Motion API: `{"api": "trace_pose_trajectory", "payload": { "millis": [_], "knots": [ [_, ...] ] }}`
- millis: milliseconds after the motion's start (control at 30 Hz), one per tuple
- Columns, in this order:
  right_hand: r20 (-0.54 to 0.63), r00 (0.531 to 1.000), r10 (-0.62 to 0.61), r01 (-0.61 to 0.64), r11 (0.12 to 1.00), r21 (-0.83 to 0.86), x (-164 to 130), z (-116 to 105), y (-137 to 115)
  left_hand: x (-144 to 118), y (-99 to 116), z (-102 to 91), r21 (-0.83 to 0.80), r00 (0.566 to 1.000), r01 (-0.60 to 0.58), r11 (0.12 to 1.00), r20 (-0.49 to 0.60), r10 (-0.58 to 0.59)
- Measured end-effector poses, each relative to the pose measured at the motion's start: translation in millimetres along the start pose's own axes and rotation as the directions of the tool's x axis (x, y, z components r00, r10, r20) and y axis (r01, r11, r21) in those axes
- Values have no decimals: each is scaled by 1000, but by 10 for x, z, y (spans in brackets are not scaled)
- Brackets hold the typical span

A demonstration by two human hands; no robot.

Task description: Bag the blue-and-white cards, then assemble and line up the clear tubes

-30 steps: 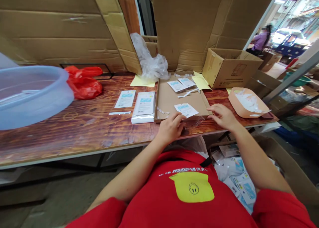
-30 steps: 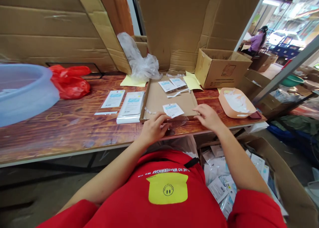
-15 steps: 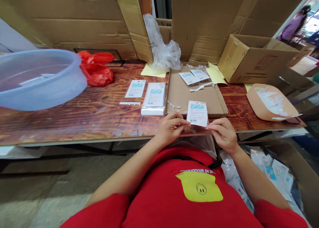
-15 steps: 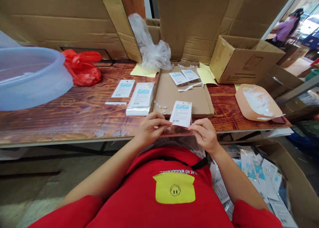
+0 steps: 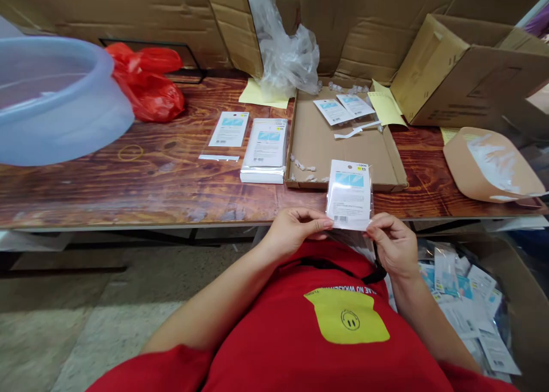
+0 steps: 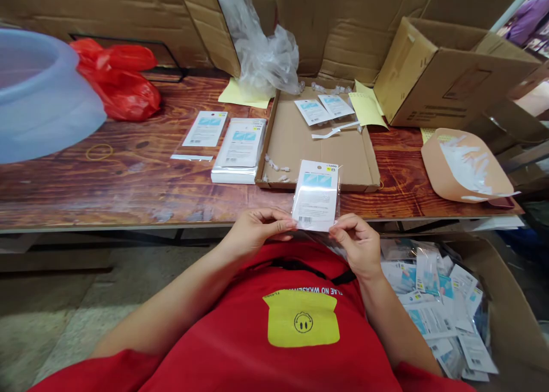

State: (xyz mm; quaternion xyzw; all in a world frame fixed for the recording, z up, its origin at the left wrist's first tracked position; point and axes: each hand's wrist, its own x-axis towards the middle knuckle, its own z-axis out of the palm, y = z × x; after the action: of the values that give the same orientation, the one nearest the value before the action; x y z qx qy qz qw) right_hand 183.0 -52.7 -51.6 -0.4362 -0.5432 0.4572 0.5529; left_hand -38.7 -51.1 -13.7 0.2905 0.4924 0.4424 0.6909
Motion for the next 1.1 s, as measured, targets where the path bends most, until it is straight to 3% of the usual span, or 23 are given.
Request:
{"api": "trace_pose_trajectory", "payload": {
  "millis": [133, 267, 467, 633, 1100],
  "knots": [
    [-133, 990, 37, -39, 999, -9, -29, 38, -3, 20, -73, 44, -76, 997, 53, 996, -53, -57],
    [-204, 978, -52, 35, 996, -87, -60, 89, 20, 32, -125, 99, -105, 993, 49, 993, -104, -60],
    [-231, 967, -105, 77, 989, -126, -59, 136, 35, 41, -137, 153, -117, 986, 6, 993, -167, -26],
    [-252, 960, -126, 104, 990, -99, -23, 156, 18, 42, -90, 193, -153, 977, 30, 988, -205, -62],
    [-305, 951, -47, 21, 996, -88, 58, 170, 18, 51, -104, 285, -228, 977, -25, 973, -212, -24]
  ]
}}
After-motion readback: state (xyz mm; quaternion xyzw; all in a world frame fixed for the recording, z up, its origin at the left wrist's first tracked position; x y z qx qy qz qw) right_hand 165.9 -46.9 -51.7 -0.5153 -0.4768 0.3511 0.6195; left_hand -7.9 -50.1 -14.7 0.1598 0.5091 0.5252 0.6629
